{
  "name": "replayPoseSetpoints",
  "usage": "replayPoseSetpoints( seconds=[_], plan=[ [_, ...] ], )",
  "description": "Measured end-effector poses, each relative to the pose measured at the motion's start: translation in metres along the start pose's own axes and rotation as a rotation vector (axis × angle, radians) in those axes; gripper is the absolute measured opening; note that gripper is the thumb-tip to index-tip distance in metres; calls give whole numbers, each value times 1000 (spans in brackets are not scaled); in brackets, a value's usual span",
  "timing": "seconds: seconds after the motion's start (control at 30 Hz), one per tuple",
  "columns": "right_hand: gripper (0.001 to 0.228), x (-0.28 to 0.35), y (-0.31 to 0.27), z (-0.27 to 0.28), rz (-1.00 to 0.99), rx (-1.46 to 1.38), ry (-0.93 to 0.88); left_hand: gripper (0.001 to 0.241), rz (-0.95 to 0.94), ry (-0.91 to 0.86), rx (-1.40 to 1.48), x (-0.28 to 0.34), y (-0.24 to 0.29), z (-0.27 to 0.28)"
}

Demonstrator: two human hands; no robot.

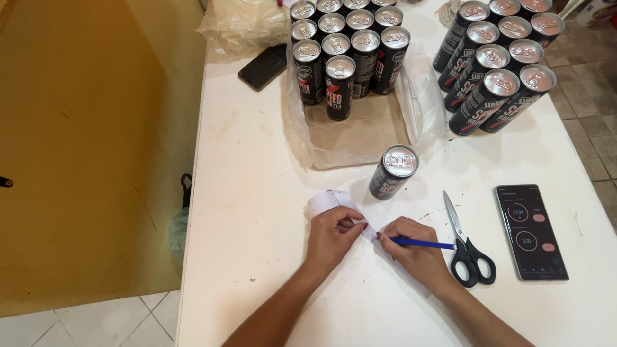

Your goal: The person is writing information on a paper strip and handling energy drink cans, likely for inventory or labeling purposes.

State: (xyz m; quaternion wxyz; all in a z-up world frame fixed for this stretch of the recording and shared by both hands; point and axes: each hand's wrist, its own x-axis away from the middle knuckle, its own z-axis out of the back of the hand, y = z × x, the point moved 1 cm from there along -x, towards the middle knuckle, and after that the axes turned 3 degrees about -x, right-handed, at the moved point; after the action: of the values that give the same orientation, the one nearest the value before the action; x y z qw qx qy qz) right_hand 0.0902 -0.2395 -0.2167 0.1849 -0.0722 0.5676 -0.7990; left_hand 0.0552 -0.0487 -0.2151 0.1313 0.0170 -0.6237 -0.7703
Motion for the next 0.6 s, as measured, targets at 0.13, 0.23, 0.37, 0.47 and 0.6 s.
replayPoseSetpoints(
  seconds=[0.13,0.23,0.37,0.47,0.6],
  plan=[
    [20,-1,-3,1,-1,4,-1,8,-14,-7,-4,-1,-2,-1],
    [20,-1,-3,1,1,36,13,8,20,-5,7,-1,-3,0],
    [21,0,-8,2,-64,-24,6,9,-12,-1,7,-1,-5,-1],
    [23,-1,-7,3,-64,-72,46,9,-14,0,3,-2,-5,-1],
    [29,5,7,9,-40,53,62,9,41,-13,17,-2,2,1]
  ],
)
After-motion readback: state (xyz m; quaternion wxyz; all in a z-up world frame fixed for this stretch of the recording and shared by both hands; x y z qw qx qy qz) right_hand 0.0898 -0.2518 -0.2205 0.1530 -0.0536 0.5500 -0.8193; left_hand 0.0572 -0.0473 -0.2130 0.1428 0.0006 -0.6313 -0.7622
